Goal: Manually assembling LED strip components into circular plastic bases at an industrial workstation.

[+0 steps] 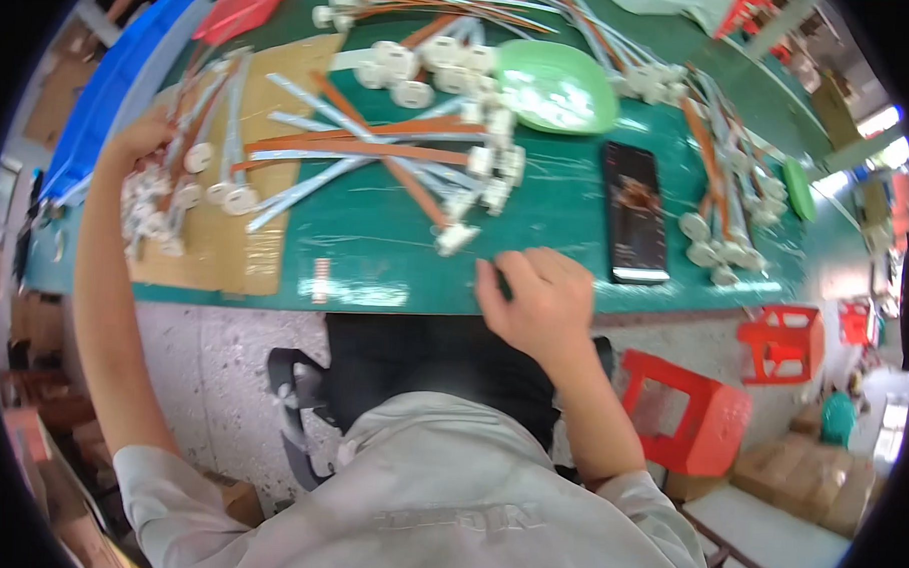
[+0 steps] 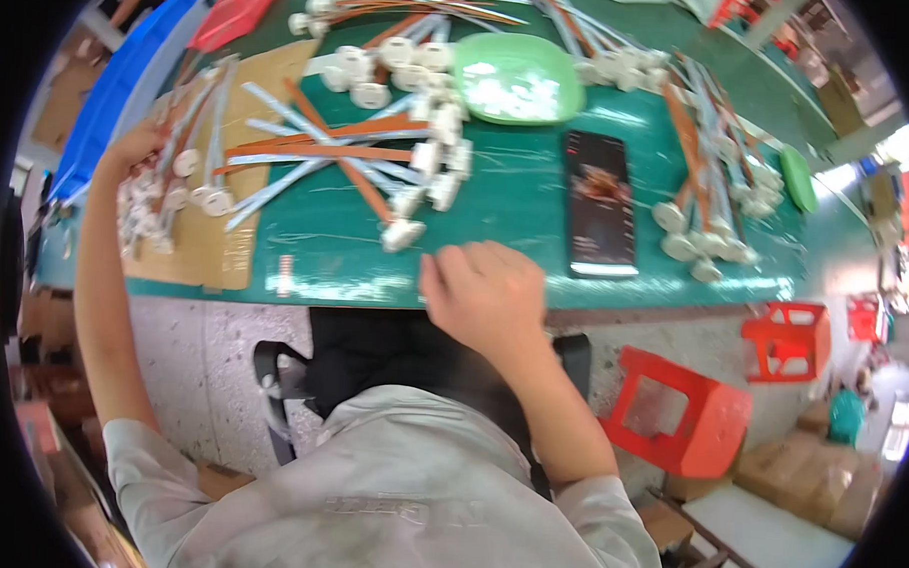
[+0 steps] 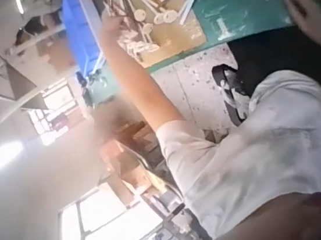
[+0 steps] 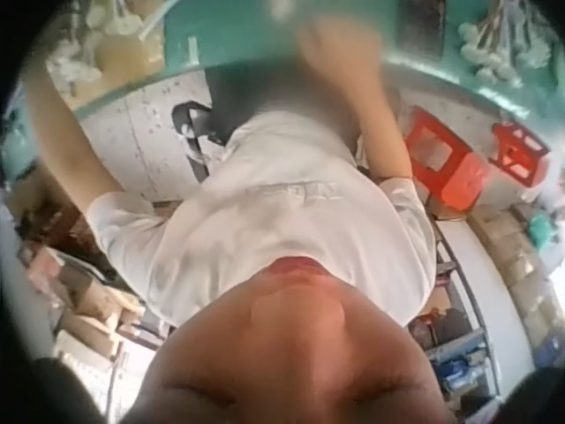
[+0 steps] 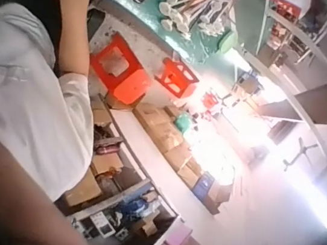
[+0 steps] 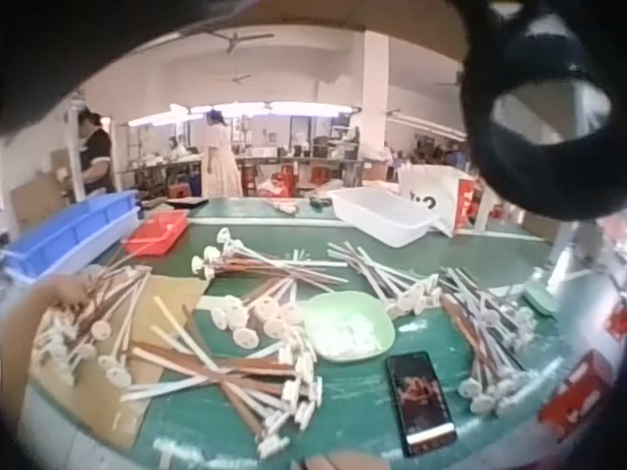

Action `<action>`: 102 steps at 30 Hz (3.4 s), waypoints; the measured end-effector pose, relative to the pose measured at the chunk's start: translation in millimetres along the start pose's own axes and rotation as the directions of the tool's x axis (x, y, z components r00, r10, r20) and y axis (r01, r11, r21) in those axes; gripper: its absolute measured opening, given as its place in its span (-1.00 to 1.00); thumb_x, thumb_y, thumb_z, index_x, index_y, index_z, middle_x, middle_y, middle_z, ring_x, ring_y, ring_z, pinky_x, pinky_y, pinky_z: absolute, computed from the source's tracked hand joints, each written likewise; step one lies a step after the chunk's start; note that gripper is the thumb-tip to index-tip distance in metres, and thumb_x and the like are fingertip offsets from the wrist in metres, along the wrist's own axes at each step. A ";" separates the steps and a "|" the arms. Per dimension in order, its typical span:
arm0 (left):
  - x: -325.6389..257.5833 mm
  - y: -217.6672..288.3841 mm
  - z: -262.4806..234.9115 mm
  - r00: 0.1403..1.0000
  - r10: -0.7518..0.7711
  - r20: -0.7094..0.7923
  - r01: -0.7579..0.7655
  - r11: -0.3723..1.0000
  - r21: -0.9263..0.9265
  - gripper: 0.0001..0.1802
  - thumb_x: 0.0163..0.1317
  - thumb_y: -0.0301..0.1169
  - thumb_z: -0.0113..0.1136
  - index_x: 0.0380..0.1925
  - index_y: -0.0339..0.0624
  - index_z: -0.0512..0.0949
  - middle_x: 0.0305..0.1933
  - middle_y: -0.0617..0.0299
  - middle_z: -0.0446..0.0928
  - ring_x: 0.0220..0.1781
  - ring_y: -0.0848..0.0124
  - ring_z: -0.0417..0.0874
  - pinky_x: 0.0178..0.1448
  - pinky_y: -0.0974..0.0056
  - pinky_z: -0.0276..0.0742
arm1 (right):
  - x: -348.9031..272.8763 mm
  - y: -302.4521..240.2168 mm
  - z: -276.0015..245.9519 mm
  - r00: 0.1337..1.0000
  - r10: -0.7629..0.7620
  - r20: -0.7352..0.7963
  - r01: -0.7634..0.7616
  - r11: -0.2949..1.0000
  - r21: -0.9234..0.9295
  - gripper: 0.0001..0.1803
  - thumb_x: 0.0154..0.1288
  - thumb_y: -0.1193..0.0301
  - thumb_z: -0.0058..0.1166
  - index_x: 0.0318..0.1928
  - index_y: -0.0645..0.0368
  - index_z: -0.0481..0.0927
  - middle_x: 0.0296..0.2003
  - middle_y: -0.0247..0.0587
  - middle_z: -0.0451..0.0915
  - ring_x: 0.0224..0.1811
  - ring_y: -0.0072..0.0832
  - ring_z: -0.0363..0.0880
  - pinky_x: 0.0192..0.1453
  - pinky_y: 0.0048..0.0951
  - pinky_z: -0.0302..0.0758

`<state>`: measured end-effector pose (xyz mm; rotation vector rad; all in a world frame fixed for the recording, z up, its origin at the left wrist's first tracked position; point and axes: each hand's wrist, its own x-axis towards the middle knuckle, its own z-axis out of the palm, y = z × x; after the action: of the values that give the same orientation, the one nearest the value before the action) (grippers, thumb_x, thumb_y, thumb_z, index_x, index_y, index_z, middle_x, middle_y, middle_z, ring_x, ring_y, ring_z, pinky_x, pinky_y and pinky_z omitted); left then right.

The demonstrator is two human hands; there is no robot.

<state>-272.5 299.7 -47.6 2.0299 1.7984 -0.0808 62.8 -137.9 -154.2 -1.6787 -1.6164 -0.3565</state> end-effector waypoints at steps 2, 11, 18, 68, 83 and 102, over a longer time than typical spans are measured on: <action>21.0 -24.8 -9.8 0.986 0.118 0.116 -0.119 0.993 0.005 -0.77 0.17 -0.26 0.22 -0.20 -0.04 0.53 -0.59 0.37 0.41 -0.65 0.56 0.39 -0.64 0.38 0.23 | 0.2 -3.6 0.9 1.000 0.009 0.023 -0.009 1.000 -0.009 -0.82 0.02 0.49 0.32 -0.50 0.14 0.52 -0.67 -0.24 0.41 -0.65 -0.26 0.43 -0.57 -0.28 0.30; -40.1 4.2 -12.5 0.962 0.274 0.018 -0.224 0.822 -0.524 -0.84 0.29 -0.39 0.19 -0.16 -0.10 0.49 -0.61 0.40 0.43 -0.68 0.69 0.25 -0.68 0.49 -0.03 | -5.0 -3.3 -4.3 1.000 0.031 0.006 -0.031 0.999 -0.029 -0.85 0.03 0.56 0.31 -0.47 0.18 0.54 -0.67 -0.26 0.34 -0.69 -0.35 0.30 -0.59 -0.32 0.18; -8.8 -12.7 -7.9 0.958 0.284 -0.029 -0.239 0.743 -0.626 -0.75 0.44 -0.21 0.01 -0.26 -0.14 0.52 -0.70 0.41 0.31 -0.70 0.60 0.30 -0.66 0.42 0.13 | 0.9 -5.7 -1.1 1.000 0.028 -0.007 -0.028 0.999 -0.029 -0.84 0.03 0.56 0.30 -0.49 0.18 0.53 -0.68 -0.28 0.30 -0.70 -0.38 0.26 -0.60 -0.33 0.14; 19.3 -29.4 19.7 0.949 0.188 -0.253 -0.052 0.886 0.462 -0.54 -0.09 -0.15 0.37 -0.30 -0.34 0.70 -0.15 -0.21 0.66 -0.08 -0.05 0.70 0.05 0.03 0.59 | -1.5 -5.8 -6.0 0.999 -0.005 -0.035 0.003 0.998 -0.062 -0.76 -0.01 0.51 0.30 -0.57 0.13 0.43 -0.67 -0.27 0.31 -0.65 -0.31 0.37 -0.59 -0.29 0.24; -17.4 3.5 -5.8 0.975 0.147 -0.169 -0.077 0.928 0.364 -0.61 -0.11 -0.22 0.26 -0.38 -0.34 0.71 -0.34 -0.09 0.70 -0.24 0.10 0.75 -0.14 0.13 0.64 | -1.6 -4.3 -7.0 1.000 0.015 0.004 -0.015 0.998 -0.057 -0.83 0.02 0.52 0.29 -0.51 0.16 0.51 -0.65 -0.22 0.38 -0.64 -0.26 0.39 -0.57 -0.27 0.24; -62.5 -2.9 -11.1 0.849 0.337 -0.407 -0.464 0.107 -0.879 -0.57 0.55 -0.09 -0.17 -0.48 -0.09 0.31 -0.52 0.25 0.38 -0.40 0.32 0.47 -0.31 0.24 0.46 | -3.1 -7.5 -11.1 1.000 0.028 0.003 -0.028 1.000 -0.008 -0.82 0.12 0.47 0.28 -0.49 0.18 0.51 -0.66 -0.20 0.41 -0.64 -0.25 0.41 -0.55 -0.27 0.26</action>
<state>-287.9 245.4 -18.4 1.3771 0.7309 1.0980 58.6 -148.4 -146.5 -1.7069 -1.5936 -0.3466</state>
